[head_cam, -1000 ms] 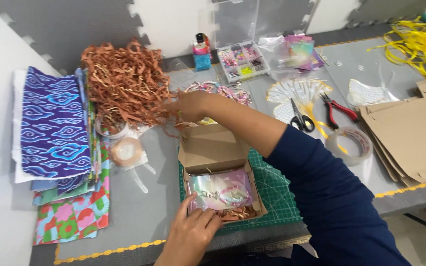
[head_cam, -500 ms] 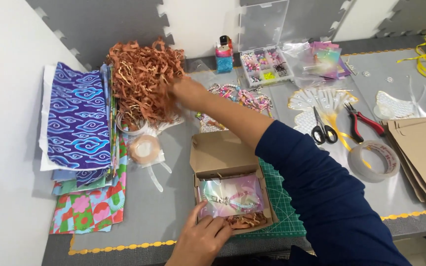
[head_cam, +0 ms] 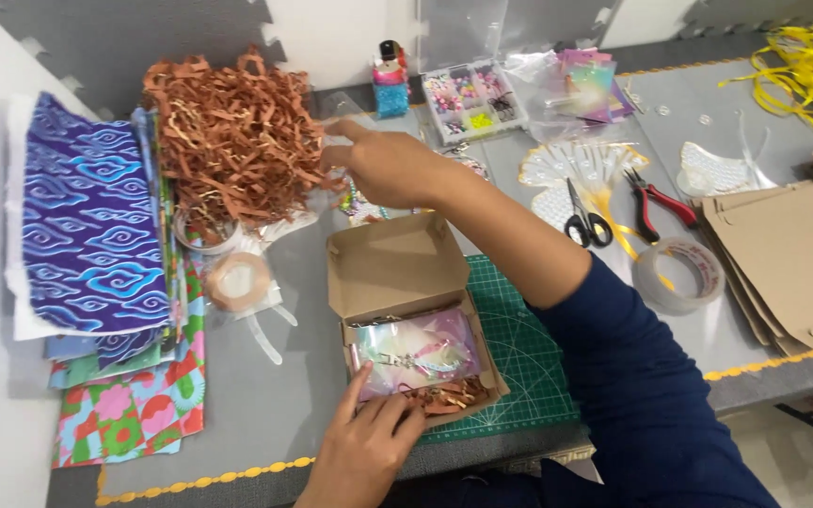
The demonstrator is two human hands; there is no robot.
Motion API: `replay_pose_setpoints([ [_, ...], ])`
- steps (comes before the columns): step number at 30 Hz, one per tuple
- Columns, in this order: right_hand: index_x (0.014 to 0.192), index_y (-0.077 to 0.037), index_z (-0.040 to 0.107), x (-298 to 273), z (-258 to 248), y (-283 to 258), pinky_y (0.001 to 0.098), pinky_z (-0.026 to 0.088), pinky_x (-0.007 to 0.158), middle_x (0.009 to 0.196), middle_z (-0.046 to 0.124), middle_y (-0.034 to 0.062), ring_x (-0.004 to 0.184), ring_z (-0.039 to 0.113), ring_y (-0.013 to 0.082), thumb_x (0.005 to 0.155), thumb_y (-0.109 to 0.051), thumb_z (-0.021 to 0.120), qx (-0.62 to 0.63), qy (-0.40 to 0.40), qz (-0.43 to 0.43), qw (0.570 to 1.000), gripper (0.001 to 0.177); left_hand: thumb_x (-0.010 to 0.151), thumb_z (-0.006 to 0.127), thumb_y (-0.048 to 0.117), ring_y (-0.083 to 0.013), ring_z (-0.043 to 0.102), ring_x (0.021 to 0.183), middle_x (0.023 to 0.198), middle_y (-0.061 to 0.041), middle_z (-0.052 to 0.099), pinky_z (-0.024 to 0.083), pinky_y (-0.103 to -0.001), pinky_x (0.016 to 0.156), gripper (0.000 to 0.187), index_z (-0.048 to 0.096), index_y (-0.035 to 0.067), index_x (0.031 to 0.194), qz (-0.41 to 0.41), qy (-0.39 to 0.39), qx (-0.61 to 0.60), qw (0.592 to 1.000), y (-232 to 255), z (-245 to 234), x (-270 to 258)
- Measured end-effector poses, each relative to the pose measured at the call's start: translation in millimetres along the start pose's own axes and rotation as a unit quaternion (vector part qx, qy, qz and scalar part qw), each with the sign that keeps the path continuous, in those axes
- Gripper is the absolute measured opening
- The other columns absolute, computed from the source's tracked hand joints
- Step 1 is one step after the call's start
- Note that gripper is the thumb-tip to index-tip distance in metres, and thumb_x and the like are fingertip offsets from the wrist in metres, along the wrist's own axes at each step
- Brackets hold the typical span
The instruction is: Assembling a small cardboard box, filling it with decorative shredded paper, placing a small item inside, and preparing wrapping paper.
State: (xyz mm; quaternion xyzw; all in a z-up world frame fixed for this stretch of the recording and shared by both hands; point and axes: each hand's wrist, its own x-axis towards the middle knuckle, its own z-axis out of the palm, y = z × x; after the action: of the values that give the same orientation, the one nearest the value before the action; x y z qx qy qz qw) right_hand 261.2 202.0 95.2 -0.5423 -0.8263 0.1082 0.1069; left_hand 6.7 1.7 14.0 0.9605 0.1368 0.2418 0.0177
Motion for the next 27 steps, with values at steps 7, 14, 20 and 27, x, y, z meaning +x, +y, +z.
replay_pose_setpoints([
  [7,0.140,-0.010,0.057,-81,-27,-45,0.0489,0.057,0.089,0.144,0.059,0.0149,0.116,0.066,0.0336,0.100,-0.026,0.054,0.057,-0.077,0.000,0.995,0.042,0.086,0.067,-0.001,-0.0217,0.065,0.073,0.094,-0.011,0.065,0.036,-0.063,0.116,0.013,0.069,0.008,0.095,-0.024,-0.022,0.016,0.999,-1,6,2],
  [14,0.139,-0.019,0.053,-96,-13,-43,0.0511,0.049,0.068,0.123,0.066,0.0118,0.100,0.067,0.0368,0.096,-0.040,0.061,-0.007,-0.206,0.080,0.975,0.049,0.089,0.068,0.003,-0.0244,0.067,0.090,0.101,-0.012,0.064,0.031,-0.062,0.121,0.017,0.069,0.003,0.106,-0.026,-0.031,0.025,0.999,1,9,-1],
  [20,0.139,-0.017,0.056,-95,-14,-41,0.0465,0.049,0.071,0.120,0.068,0.0106,0.101,0.066,0.0328,0.095,-0.029,0.061,0.007,-0.237,0.101,0.966,0.046,0.089,0.077,0.020,-0.0287,0.069,0.102,0.113,-0.016,0.072,0.033,-0.061,0.120,0.033,0.071,0.002,0.115,-0.043,-0.033,0.026,0.998,2,14,-4],
  [27,0.125,-0.016,0.060,-93,-7,-36,0.0443,0.043,0.065,0.096,0.068,0.0087,0.084,0.061,0.0298,0.098,-0.027,0.058,0.011,-0.260,0.085,0.962,0.029,0.091,0.073,0.027,-0.0281,0.061,0.124,0.129,-0.015,0.067,0.032,-0.061,0.119,0.039,0.069,0.008,0.125,-0.057,-0.025,0.062,0.996,2,9,1],
])
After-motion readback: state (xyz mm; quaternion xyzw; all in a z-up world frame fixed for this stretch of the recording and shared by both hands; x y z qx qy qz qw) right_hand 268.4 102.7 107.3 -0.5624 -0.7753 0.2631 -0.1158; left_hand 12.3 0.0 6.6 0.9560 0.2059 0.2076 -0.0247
